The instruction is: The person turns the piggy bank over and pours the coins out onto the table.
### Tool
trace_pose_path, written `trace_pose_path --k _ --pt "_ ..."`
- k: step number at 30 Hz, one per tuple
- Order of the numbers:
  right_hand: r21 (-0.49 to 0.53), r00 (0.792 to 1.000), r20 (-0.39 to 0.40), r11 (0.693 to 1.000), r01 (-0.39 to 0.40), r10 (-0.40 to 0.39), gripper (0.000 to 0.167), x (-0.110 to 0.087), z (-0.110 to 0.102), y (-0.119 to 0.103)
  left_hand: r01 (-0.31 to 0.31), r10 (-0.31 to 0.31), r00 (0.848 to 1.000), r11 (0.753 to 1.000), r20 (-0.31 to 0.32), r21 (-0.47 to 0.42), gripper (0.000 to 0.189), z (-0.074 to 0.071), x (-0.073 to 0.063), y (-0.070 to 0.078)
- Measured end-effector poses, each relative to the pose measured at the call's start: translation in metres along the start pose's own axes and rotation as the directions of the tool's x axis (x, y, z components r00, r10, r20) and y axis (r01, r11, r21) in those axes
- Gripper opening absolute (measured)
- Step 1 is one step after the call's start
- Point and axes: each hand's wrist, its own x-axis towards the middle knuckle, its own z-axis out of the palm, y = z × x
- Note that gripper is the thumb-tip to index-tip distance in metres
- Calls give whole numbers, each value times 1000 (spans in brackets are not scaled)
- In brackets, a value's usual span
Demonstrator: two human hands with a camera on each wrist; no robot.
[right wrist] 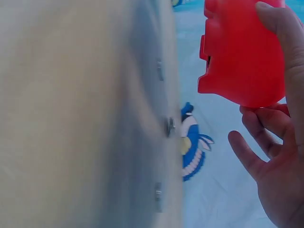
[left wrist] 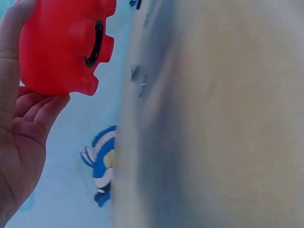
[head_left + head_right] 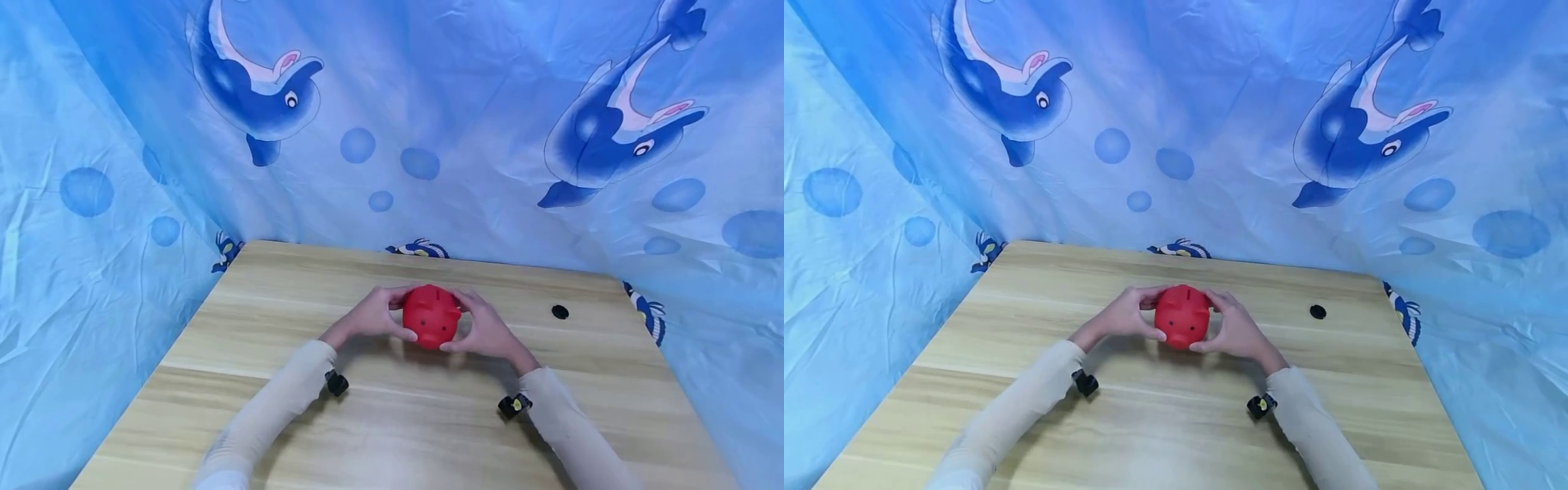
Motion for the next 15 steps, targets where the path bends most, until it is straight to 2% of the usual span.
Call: trace_pose_path --k 3,5,8,11,15 --pt "31 1000 11 999 -14 14 112 -2 8 5 -20 20 1000 1000 2 -7 91 5 -2 -17" --pt "39 1000 6 999 -22 22 112 -2 11 6 -20 20 1000 1000 -1 -8 91 5 -3 -21" --pt "22 999 24 999 -30 30 113 1 10 6 4 -4 1000 1000 13 3 91 3 -1 -20" --pt "12 1000 2 1000 -12 12 111 5 0 -1 -15 16 1000 999 -8 32 90 -3 3 -9" --pt "33 990 -118 996 78 -74 109 5 -23 -22 -125 129 989 991 -76 57 96 -15 5 20"
